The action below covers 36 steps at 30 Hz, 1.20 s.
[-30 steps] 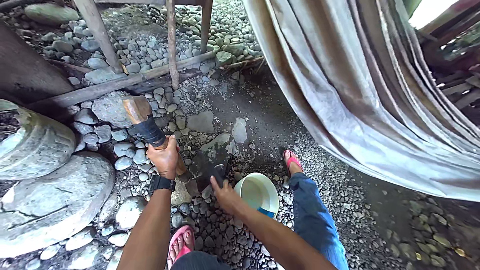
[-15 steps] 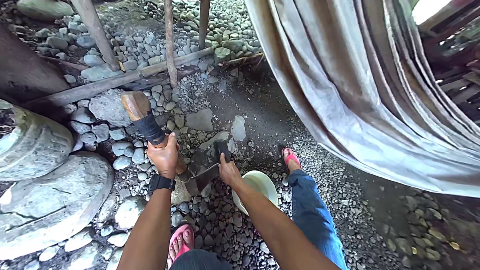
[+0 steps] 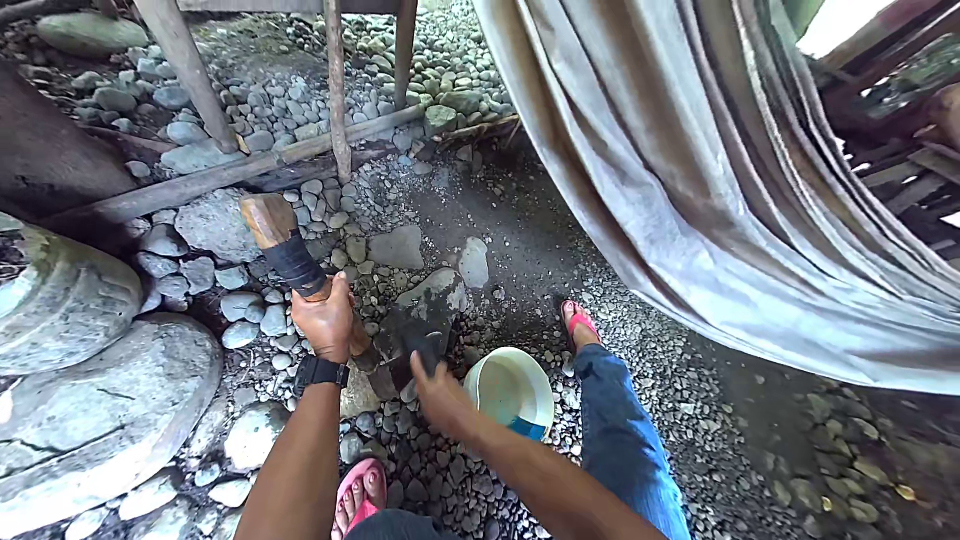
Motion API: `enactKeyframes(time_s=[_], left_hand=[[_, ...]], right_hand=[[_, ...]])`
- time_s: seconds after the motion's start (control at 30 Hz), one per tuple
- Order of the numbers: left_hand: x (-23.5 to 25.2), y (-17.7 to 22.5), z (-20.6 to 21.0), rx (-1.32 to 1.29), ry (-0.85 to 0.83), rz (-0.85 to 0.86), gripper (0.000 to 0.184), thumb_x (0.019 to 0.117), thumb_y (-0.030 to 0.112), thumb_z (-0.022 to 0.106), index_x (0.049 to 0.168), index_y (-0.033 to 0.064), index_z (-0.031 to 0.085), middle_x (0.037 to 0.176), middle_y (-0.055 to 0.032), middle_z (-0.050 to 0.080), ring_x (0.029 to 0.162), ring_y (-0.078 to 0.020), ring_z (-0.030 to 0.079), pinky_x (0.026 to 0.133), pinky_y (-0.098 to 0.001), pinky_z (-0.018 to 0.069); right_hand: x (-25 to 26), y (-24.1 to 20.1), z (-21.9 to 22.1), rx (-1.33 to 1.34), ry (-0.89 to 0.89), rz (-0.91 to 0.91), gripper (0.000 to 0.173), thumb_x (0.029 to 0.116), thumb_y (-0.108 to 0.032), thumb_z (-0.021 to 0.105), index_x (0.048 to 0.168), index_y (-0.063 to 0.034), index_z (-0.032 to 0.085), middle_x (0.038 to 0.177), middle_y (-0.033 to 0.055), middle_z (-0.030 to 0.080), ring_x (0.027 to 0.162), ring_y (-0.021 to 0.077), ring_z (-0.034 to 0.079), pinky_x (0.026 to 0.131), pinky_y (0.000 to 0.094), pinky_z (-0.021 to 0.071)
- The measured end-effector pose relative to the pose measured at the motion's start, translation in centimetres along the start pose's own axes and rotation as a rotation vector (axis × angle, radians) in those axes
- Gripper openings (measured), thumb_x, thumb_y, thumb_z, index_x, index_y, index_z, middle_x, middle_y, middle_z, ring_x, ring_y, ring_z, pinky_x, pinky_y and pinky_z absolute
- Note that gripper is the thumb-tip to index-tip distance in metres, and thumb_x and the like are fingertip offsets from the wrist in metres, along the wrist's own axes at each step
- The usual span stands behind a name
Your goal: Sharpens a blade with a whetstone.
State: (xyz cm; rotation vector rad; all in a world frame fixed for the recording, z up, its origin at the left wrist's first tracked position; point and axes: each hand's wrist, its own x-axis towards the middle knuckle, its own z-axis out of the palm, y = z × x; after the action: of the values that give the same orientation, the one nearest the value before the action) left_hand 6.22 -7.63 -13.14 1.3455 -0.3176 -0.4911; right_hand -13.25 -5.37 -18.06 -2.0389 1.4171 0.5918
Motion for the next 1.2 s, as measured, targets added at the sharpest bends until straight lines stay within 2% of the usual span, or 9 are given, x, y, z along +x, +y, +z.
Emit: enactKeyframes(time_s=[0.1,0.27,0.4,0.47,0.63,0.77,0.83,1.0,1.2], left_hand=[[0.0,-0.3,0.0,-0.017,0.006,0.013,0.022,0.0887,-0.003,0.070,0.104,-0.0006,0.055,0.066,0.0030,0.061,0.049,-0.0037,0.061,0.051,-0.0214,0.0569],[-0.1,-0.2,-0.3,-0.004,-0.014,0.033,0.022,0.0898,0.000,0.069,0.105,-0.0004,0.054,0.066,0.0031,0.061,0.050,-0.0043,0.061,0.051,-0.0223,0.0572],[0.4,-0.3,0.0,0.015,0.017,-0.005,0.023,0.0913,0.000,0.070,0.108,-0.0027,0.054,0.067,0.0013,0.061,0.049,-0.0045,0.061,0.051,-0.0222,0.0568],[0.1,-0.4,0.0,0.007,0.027,-0.004,0.024,0.0907,0.000,0.070,0.108,-0.0018,0.053,0.068,0.0014,0.061,0.049,-0.0049,0.061,0.051,-0.0228,0.0578],[-0.4,-0.4,-0.3,-0.009,0.039,0.026,0.024,0.0888,-0.001,0.070,0.106,-0.0016,0.053,0.067,0.0024,0.061,0.050,-0.0043,0.061,0.051,-0.0229,0.0577],[-0.4,-0.6,-0.3,-0.013,0.069,0.023,0.025,0.0889,-0.002,0.070,0.107,-0.0030,0.053,0.068,0.0016,0.060,0.049,-0.0037,0.061,0.051,-0.0219,0.0577],[-0.5,-0.6,-0.3,0.000,0.065,0.029,0.023,0.0892,-0.002,0.070,0.105,-0.0026,0.053,0.067,0.0027,0.060,0.049,-0.0033,0.061,0.051,-0.0214,0.0574],[-1.0,-0.1,-0.3,0.006,0.027,0.043,0.022,0.0887,-0.001,0.069,0.104,-0.0017,0.054,0.066,0.0030,0.061,0.049,-0.0037,0.061,0.051,-0.0217,0.0576],[-1.1,-0.1,-0.1,0.033,0.026,0.053,0.024,0.0897,0.001,0.071,0.107,-0.0034,0.054,0.069,0.0022,0.061,0.051,-0.0033,0.062,0.053,-0.0216,0.0579]], right_hand=[[-0.5,0.9,1.5,-0.036,-0.003,-0.064,0.065,0.1110,-0.024,0.041,0.167,-0.0200,0.010,0.148,0.0416,0.038,0.118,0.0553,0.059,0.097,0.0604,0.0528],[4.3,0.5,-3.9,0.072,0.072,0.202,0.063,0.1134,-0.027,0.031,0.167,-0.0180,0.000,0.150,0.0351,0.042,0.126,0.0466,0.058,0.104,0.0521,0.0497],[-0.4,-0.5,0.5,0.002,-0.036,-0.048,0.066,0.1112,-0.021,0.040,0.167,-0.0186,0.005,0.149,0.0418,0.036,0.119,0.0548,0.059,0.099,0.0603,0.0518],[-0.4,0.0,0.9,-0.036,-0.036,-0.072,0.067,0.1106,-0.021,0.042,0.168,-0.0208,0.007,0.149,0.0416,0.036,0.120,0.0556,0.058,0.098,0.0610,0.0517],[4.5,0.2,-4.3,0.040,0.054,0.204,0.063,0.1131,-0.025,0.032,0.167,-0.0189,0.000,0.151,0.0351,0.041,0.128,0.0475,0.056,0.104,0.0529,0.0499],[-0.1,-0.7,0.2,-0.006,-0.036,-0.024,0.069,0.1099,-0.016,0.042,0.167,-0.0202,0.004,0.151,0.0412,0.034,0.122,0.0551,0.057,0.100,0.0603,0.0509],[-0.4,-0.2,0.6,-0.033,-0.051,-0.052,0.070,0.1094,-0.016,0.043,0.168,-0.0217,0.005,0.151,0.0416,0.033,0.121,0.0564,0.056,0.098,0.0615,0.0511],[4.5,0.6,-4.3,0.050,0.052,0.195,0.063,0.1132,-0.025,0.032,0.167,-0.0206,-0.002,0.152,0.0362,0.037,0.126,0.0479,0.058,0.103,0.0523,0.0505],[-0.5,0.5,0.9,-0.022,-0.024,-0.099,0.070,0.1085,-0.016,0.045,0.168,-0.0216,0.008,0.149,0.0428,0.035,0.122,0.0575,0.055,0.098,0.0626,0.0512]])
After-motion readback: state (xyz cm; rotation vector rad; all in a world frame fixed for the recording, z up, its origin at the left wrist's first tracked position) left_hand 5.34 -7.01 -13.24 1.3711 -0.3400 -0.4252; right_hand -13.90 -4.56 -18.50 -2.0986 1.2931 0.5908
